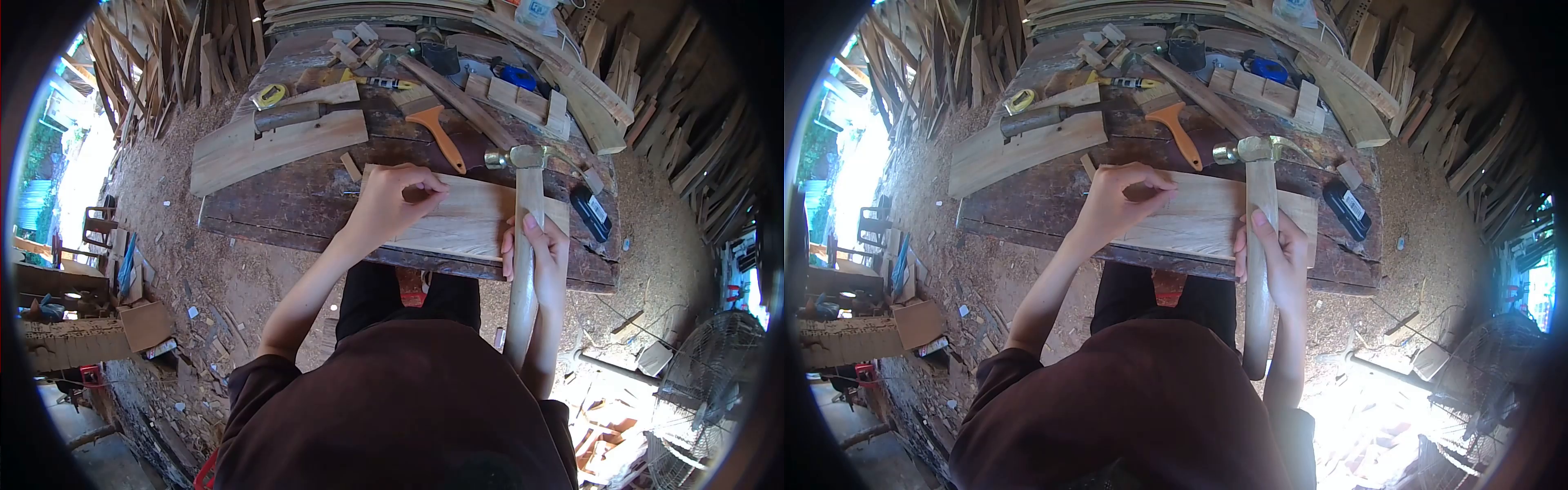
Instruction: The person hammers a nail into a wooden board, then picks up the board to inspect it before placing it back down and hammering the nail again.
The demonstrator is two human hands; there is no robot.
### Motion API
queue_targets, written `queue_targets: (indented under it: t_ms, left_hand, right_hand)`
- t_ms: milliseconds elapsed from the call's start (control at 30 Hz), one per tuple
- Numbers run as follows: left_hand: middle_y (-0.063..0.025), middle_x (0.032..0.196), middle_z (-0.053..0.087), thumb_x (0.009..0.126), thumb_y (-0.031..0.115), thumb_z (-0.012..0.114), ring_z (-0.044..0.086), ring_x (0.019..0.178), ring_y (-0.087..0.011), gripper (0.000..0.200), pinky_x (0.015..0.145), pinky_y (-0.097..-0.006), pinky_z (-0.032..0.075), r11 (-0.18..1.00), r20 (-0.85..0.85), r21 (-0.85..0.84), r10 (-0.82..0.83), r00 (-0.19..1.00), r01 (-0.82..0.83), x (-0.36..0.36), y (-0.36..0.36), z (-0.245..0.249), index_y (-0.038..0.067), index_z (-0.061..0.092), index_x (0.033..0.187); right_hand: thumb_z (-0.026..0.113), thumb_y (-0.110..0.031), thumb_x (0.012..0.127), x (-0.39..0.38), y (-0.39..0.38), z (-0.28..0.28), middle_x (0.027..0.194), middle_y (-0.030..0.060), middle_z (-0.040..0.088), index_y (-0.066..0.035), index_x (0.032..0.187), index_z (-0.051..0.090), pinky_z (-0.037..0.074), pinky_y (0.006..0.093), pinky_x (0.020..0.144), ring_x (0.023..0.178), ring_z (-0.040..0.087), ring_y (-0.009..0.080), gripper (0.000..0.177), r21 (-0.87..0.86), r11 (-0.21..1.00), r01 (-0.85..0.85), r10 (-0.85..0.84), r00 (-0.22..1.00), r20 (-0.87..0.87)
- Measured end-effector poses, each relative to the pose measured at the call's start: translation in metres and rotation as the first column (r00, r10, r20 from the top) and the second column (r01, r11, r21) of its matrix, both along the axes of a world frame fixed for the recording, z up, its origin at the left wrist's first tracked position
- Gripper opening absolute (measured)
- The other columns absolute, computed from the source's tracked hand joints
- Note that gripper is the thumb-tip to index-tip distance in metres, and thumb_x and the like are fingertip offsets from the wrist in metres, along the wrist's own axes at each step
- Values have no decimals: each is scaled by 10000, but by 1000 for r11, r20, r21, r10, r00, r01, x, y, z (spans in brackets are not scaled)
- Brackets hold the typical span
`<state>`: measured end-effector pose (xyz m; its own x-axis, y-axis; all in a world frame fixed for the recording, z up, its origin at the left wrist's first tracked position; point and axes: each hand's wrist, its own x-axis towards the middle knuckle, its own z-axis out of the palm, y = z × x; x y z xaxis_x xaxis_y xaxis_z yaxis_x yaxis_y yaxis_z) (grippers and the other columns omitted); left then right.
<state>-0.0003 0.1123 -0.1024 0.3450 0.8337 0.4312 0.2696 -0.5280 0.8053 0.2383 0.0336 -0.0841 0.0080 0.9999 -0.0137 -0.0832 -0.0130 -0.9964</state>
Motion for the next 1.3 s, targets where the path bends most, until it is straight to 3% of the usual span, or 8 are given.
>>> queue_targets:
  t_ms: [267, 433, 600, 667, 800, 1000, 1067, 1300]
  left_hand:
    - [-99, 856, 720, 775, -10, 744, 710, 791, -180, 82, 733, -274, 548, 998, -24, 54, -6, 1000, 8, 1, -1, 2, -6, 717, 853]
    - [-90, 868, 728, 775, -3, 744, 719, 814, -177, 174, 743, -273, 543, 997, 42, 63, -58, 997, 55, 3, -1, 2, -8, 662, 929]
    - [-59, 847, 738, 778, 55, 762, 725, 838, -216, 444, 768, -303, 526, 999, -25, 45, 7, 1000, -6, 2, -2, 3, 35, 492, 1130]
    - [-62, 838, 738, 781, 68, 766, 725, 837, -220, 458, 767, -309, 524, 999, -12, 43, 21, 1000, -20, 3, -3, 4, 40, 483, 1139]
    - [-70, 834, 738, 784, 98, 776, 724, 836, -225, 471, 761, -314, 519, 1000, -25, 29, 4, 1000, -4, 1, -3, 4, 51, 472, 1140]
    - [-63, 824, 738, 788, 103, 776, 723, 836, -226, 455, 753, -306, 515, 999, -28, 55, 1, 1000, 1, 1, -2, 4, 56, 475, 1127]
    - [-60, 824, 737, 788, 102, 776, 723, 836, -227, 454, 752, -304, 514, 999, -22, 36, -9, 1000, 9, 1, -2, 6, 54, 476, 1126]
    - [-52, 843, 738, 791, 91, 769, 721, 826, -221, 425, 744, -292, 517, 999, -50, 33, -7, 999, 8, 1, -3, 8, 56, 486, 1107]
  right_hand:
    - [494, -224, 1033, -1, -3, 8, 683, 84, 580, 27, 965, 567, 431, 241, 409, 474, 564, 128, 271, -19, 999, -32, 32, 999, -9]
    - [588, -133, 981, -9, -21, 25, 664, 35, 581, 27, 991, 603, 422, 238, 442, 498, 566, 91, 161, 81, 996, -35, 6, 942, 335]
    - [629, -154, 957, -22, -31, 40, 626, 40, 602, 30, 1014, 621, 447, 239, 469, 501, 592, 96, 193, 135, 989, -52, -14, 894, 448]
    - [635, -159, 952, -26, -30, 40, 603, 46, 604, 35, 1021, 620, 456, 247, 472, 493, 598, 107, 207, 12, 997, -80, 64, 867, 495]
    - [569, -116, 983, -25, -29, 43, 640, 52, 586, 34, 924, 583, 428, 232, 446, 485, 571, 95, 162, -94, 986, -139, 168, 826, 538]
    - [623, -205, 962, -26, -32, 39, 576, 65, 591, 38, 992, 610, 447, 264, 442, 476, 612, 128, 245, 61, 997, -45, 12, 887, 461]
    - [618, -200, 964, -20, -27, 38, 580, 70, 594, 29, 988, 606, 449, 268, 444, 477, 613, 134, 231, -106, 988, -114, 155, 803, 575]
    - [589, -155, 983, -29, -31, 47, 595, 32, 566, 24, 907, 574, 423, 235, 428, 464, 566, 90, 195, 28, 999, -47, 23, 831, 556]
